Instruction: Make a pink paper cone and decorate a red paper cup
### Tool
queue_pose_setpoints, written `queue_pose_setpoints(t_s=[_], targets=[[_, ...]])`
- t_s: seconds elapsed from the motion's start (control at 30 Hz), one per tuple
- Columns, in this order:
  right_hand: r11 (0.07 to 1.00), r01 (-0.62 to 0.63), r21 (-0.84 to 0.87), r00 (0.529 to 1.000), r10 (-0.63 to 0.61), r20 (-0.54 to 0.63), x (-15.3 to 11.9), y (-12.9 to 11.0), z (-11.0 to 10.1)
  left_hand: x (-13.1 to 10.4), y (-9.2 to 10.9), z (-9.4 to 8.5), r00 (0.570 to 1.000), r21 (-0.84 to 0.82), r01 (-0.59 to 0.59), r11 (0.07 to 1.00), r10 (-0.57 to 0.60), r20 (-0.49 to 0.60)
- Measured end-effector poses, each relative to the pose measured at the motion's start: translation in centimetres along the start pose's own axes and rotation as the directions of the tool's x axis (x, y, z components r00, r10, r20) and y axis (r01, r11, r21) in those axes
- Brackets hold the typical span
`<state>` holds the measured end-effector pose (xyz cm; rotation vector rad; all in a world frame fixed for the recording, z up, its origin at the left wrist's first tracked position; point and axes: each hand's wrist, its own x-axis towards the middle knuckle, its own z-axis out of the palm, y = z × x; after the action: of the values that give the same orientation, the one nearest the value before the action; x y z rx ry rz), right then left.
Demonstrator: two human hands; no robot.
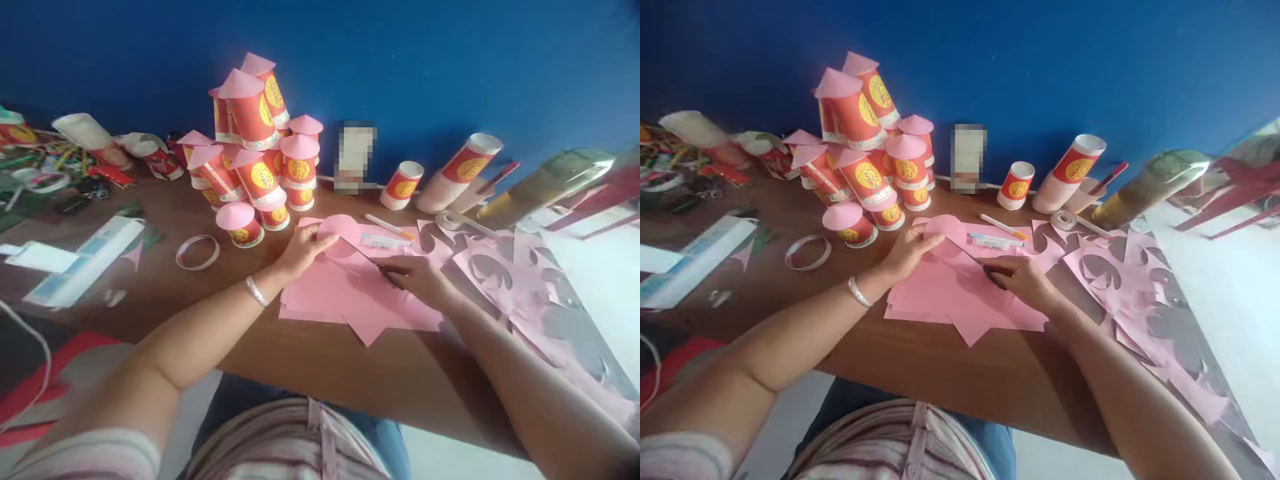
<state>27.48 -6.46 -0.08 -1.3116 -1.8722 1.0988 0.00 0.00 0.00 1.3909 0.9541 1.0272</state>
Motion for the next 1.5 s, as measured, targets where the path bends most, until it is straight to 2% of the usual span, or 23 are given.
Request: queue_pose_setpoints(t_s=[0.27, 0.6, 0.73, 0.83, 0.93, 1.07, 1.2, 1.3, 1.4, 1.5], targets=[[0.999, -0.014, 0.052, 1.0, 0.015, -0.014, 0.1, -0.7, 0.1, -0.1, 0.5, -0.4, 0.999, -0.002, 0.049, 0.999, -0.049, 0.018], [0.998, 0.001, 0.069, 1.0, 0.001, -0.026, 0.2, -1.2, 0.2, 0.0, -0.2, -0.4, 0.999, -0.046, 0.015, 0.999, -0.013, 0.031], [1.0, -0.022, 0.006, 0.999, 0.022, -0.043, 0.2, -0.9, 0.0, 0.2, -0.5, -0.5, 0.999, -0.063, 0.008, 0.998, -0.011, -0.05], [0.988, -0.03, -0.153, 0.998, 0.022, -0.054, 0.1, -0.9, -0.2, 0.3, -0.6, -0.5, 0.997, -0.102, 0.019, 0.995, -0.026, -0.069], [0.925, -0.05, -0.378, 0.999, 0.047, -0.017, -0.1, -1.7, -0.6, 0.3, -0.7, -0.5, 0.997, -0.163, 0.013, 0.987, -0.026, -0.073], [0.792, -0.037, -0.609, 0.992, 0.101, 0.072, -0.6, -3.4, -1.7, 0.3, -0.9, -0.6, 0.998, -0.207, 0.008, 0.978, -0.022, -0.066], [0.703, 0.03, -0.711, 0.984, 0.105, 0.145, -1.0, -4.6, -3.0, 0.3, -1.0, -0.5, 0.998, -0.173, -0.012, 0.985, 0.0, -0.069], [0.68, 0.032, -0.732, 0.971, 0.154, 0.185, -1.4, -5.5, -3.6, 0.2, -0.9, -0.3, 0.998, -0.134, -0.02, 0.991, 0.011, -0.069], [0.628, 0.005, -0.778, 0.981, 0.147, 0.125, -1.8, -6.5, -3.7, 0.0, -0.9, -0.2, 0.998, -0.067, -0.027, 0.997, 0.023, -0.064], [0.528, -0.055, -0.847, 0.994, 0.105, 0.001, -1.8, -7.1, -3.5, -0.4, -0.8, 0.0, 0.999, -0.002, -0.015, 1.0, 0.015, 0.031]])
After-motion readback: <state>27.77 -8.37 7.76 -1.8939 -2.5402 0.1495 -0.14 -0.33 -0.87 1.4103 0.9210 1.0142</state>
